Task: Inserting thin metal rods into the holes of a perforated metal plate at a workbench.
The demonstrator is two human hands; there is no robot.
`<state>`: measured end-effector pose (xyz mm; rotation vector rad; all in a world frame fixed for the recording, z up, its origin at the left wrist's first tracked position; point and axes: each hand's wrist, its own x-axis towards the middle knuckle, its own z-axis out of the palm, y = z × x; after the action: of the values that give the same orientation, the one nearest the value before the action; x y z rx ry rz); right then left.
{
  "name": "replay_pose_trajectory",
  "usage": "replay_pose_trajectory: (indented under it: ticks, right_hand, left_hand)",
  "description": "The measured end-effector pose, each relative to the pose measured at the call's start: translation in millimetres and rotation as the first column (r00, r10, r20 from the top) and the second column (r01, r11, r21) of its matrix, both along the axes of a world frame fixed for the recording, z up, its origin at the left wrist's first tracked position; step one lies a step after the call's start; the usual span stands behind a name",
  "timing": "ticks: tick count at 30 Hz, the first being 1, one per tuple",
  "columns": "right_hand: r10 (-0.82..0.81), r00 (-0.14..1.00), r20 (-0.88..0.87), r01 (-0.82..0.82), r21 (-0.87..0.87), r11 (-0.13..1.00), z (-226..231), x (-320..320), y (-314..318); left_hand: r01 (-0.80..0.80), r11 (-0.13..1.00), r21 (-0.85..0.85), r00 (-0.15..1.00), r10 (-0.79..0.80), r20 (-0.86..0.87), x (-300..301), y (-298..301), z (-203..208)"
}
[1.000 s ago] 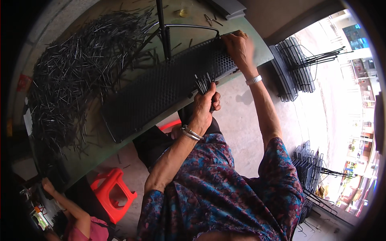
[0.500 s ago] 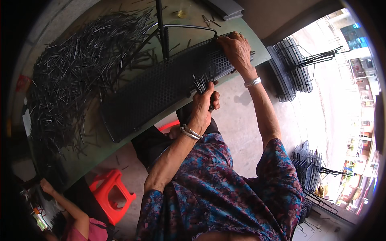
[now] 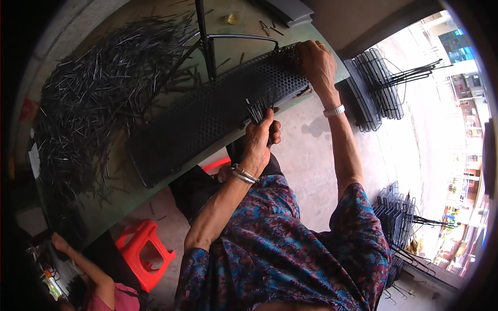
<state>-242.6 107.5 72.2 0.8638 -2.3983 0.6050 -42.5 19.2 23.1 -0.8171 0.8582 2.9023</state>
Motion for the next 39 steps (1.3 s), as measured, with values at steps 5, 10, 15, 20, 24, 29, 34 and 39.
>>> replay_pose_trajectory:
  ticks: [5, 10, 15, 20, 24, 29, 34, 39]
  right_hand:
    - [-0.008, 1.0, 0.018, 0.008, -0.022, 1.0, -7, -2, 1]
    - [-0.011, 0.999, -0.031, 0.012, 0.019, 1.0, -5, -2, -1]
    - [-0.018, 1.0, 0.025, 0.018, 0.031, 0.999, -13, -2, 2]
    - [0.015, 1.0, -0.007, -0.013, 0.197, 0.98, -25, -3, 1]
    - [0.035, 0.999, 0.01, -0.036, 0.144, 0.989, -27, -4, -1]
    - [0.04, 0.999, -0.003, -0.039, 0.155, 0.987, -22, -5, -7]
    - [0.027, 1.0, 0.0, -0.026, 0.241, 0.97, -21, -9, -13]
    - [0.008, 0.999, -0.051, 0.009, 0.329, 0.944, -20, -14, -18]
  left_hand:
    - [0.026, 0.999, 0.044, 1.0, -0.026, 0.008, -3, 5, -3]
    - [0.023, 0.998, 0.061, 1.0, -0.024, 0.017, -2, 5, -8]
    - [0.013, 0.999, 0.051, 1.0, -0.015, 0.026, -2, 5, -8]
    - [0.045, 0.999, 0.029, 0.999, -0.045, 0.017, 1, 4, -5]
    - [0.025, 0.998, 0.051, 0.999, -0.026, 0.029, 1, 4, -9]
    - [0.031, 0.998, 0.059, 0.999, -0.032, 0.022, 2, 7, -10]
    - [0.022, 0.998, 0.057, 1.0, -0.022, 0.011, 4, 7, -11]
    - [0.032, 0.998, 0.057, 0.999, -0.033, 0.009, 6, 9, -12]
